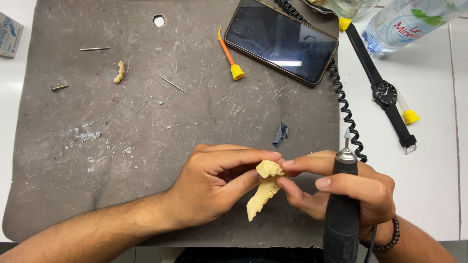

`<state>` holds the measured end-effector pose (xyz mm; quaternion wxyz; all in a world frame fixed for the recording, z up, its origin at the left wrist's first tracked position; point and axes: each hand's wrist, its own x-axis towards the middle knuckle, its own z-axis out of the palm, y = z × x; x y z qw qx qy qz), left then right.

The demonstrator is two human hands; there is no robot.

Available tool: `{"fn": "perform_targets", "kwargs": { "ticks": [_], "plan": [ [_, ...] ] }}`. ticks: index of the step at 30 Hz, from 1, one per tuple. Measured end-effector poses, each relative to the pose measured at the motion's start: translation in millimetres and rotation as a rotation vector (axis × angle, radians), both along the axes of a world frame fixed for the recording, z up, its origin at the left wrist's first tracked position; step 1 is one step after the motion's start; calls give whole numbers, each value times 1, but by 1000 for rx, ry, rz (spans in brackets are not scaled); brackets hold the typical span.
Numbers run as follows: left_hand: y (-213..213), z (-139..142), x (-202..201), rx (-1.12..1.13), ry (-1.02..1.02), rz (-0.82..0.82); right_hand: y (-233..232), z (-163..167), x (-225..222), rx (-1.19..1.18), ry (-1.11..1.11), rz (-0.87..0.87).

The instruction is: The person uses a rotary grinding tool to trim a dental stone cast and to grind a small dental crown or tooth component, periodically fitting the component against the denture arch by hand and repositioning it to grind different surfaces.

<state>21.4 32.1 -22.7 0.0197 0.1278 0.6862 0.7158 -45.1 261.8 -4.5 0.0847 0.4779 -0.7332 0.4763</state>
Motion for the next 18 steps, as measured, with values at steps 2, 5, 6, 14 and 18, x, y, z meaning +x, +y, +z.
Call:
{"fn": "perform_targets", "kwargs": {
  "ticks": [2, 5, 6, 14, 18],
  "plan": [
    [1, -1, 0, -34, 19, 17, -1, 2, 1, 22, 2, -8],
    [1, -2, 0, -45, 19, 21, -2, 3, 1, 42, 6, -14],
    [2, -2, 0, -41, 14, 18, -2, 3, 1, 47, 7, -15],
    [2, -3, 2, -35, 24, 16, -2, 2, 1, 39, -10, -1],
    [2, -2, 2, 30, -14, -8, -1, 1, 1, 53, -10, 1]
  ]
}}
